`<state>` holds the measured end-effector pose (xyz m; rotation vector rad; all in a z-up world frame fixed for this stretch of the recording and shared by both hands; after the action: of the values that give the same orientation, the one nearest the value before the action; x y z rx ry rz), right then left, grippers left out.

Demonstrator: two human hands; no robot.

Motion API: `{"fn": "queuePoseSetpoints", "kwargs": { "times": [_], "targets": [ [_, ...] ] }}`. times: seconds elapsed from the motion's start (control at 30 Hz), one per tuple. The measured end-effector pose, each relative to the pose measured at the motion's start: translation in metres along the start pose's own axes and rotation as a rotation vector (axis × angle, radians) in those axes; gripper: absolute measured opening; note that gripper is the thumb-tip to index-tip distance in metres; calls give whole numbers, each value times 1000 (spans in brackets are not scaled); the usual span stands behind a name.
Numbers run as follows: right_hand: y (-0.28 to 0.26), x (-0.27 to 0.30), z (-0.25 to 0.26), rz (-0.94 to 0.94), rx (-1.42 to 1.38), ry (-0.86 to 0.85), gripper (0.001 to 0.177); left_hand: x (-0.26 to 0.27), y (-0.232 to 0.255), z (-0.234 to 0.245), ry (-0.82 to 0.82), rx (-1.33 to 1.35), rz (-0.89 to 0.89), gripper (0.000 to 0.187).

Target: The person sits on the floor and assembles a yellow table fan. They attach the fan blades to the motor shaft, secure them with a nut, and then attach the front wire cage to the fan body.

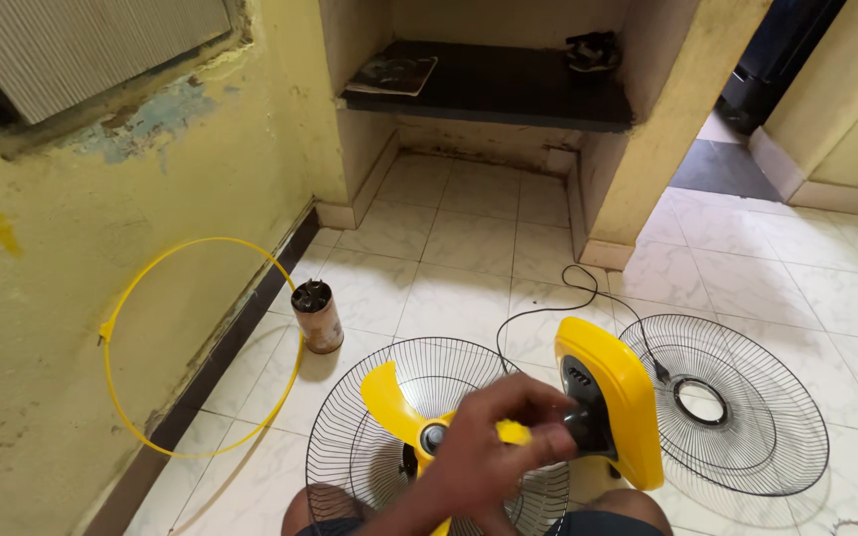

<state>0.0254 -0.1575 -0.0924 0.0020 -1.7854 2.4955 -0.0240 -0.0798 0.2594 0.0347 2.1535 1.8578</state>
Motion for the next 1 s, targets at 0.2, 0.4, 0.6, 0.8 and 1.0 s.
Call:
{"fn": "queuePoseSetpoints", "kwargs": {
  "times": [0.2,0.4,0.6,0.8,1.0],
  "targets": [
    [-13,0,3,1,-129,50,74,19,77,-30,-94,196,-333,33],
    [-28,9,6,37,-109,66,75,27,63,-27,-37,131,-393,29],
    [-32,11,6,38,-122,68,76,29,67,-30,12,34,-441,25],
    [-22,16,4,-13,-146,63,75,33,49,-24,78,-83,-483,22],
    [5,1,1,24,-129,72,76,41,-11,-8,180,-259,-536,18]
  ]
}}
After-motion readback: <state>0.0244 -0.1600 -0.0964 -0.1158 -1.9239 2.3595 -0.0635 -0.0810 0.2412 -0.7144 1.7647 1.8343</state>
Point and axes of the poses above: each hand's wrist, its own x-axis away from the middle knuckle, its own z-axis out of the back of the hand, y = z × x, the point moved 4 cm from there along -x, towards the middle knuckle, and after that the axes turned 7 degrees about y, right-handed, at the moved point
